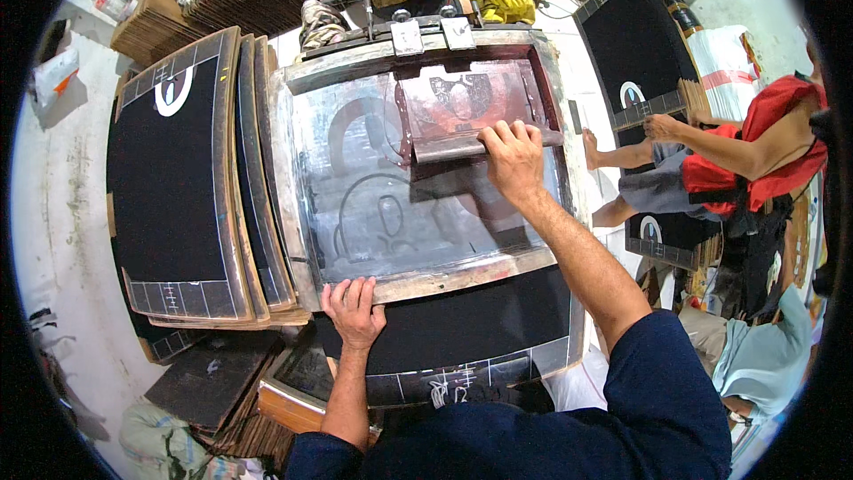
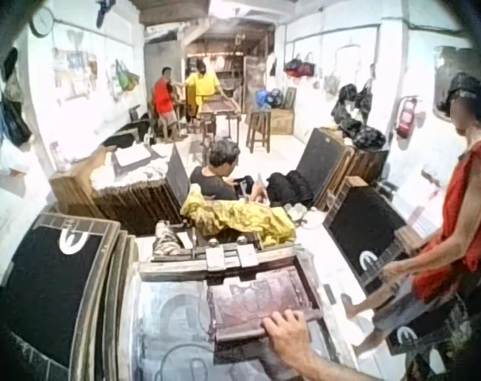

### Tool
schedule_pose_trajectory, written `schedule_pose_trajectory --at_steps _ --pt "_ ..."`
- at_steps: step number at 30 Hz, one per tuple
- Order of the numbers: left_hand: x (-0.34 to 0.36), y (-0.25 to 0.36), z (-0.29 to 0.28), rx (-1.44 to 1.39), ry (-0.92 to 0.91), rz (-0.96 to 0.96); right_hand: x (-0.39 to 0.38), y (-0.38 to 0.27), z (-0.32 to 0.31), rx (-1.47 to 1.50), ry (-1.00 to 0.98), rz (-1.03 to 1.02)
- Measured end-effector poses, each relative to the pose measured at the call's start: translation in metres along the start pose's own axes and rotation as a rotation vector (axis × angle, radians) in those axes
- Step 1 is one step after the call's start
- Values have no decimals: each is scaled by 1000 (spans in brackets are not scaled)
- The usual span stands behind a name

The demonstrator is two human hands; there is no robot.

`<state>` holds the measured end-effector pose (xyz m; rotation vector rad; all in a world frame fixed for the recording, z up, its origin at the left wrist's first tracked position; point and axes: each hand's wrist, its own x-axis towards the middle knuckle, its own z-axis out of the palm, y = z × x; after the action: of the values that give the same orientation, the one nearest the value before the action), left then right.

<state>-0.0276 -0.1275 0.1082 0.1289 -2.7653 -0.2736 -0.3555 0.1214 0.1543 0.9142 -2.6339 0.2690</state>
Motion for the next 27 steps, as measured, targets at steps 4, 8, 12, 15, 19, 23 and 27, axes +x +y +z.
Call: schedule_pose_trajectory --at_steps 4,8,12,15,19,23,27 --pt "10 5 -10 -13 7 3 3 4 1 7 25 -12" --pt "26 10 -37 -157 -145 -44 27 9 -9 76 -22 10" --pt "40 15 -61 -216 -150 -49 64 26 -21 117 -166 -5" --pt "45 19 -66 -208 -161 -56 64 31 -32 169 -221 -9" --pt "45 23 -64 -217 -148 -83 50 30 -32 179 -261 -52" --pt "46 27 -65 -214 -167 -117 94 45 -3 150 -206 -81" --pt "47 31 -67 -191 -166 -127 168 65 32 78 -193 -73"
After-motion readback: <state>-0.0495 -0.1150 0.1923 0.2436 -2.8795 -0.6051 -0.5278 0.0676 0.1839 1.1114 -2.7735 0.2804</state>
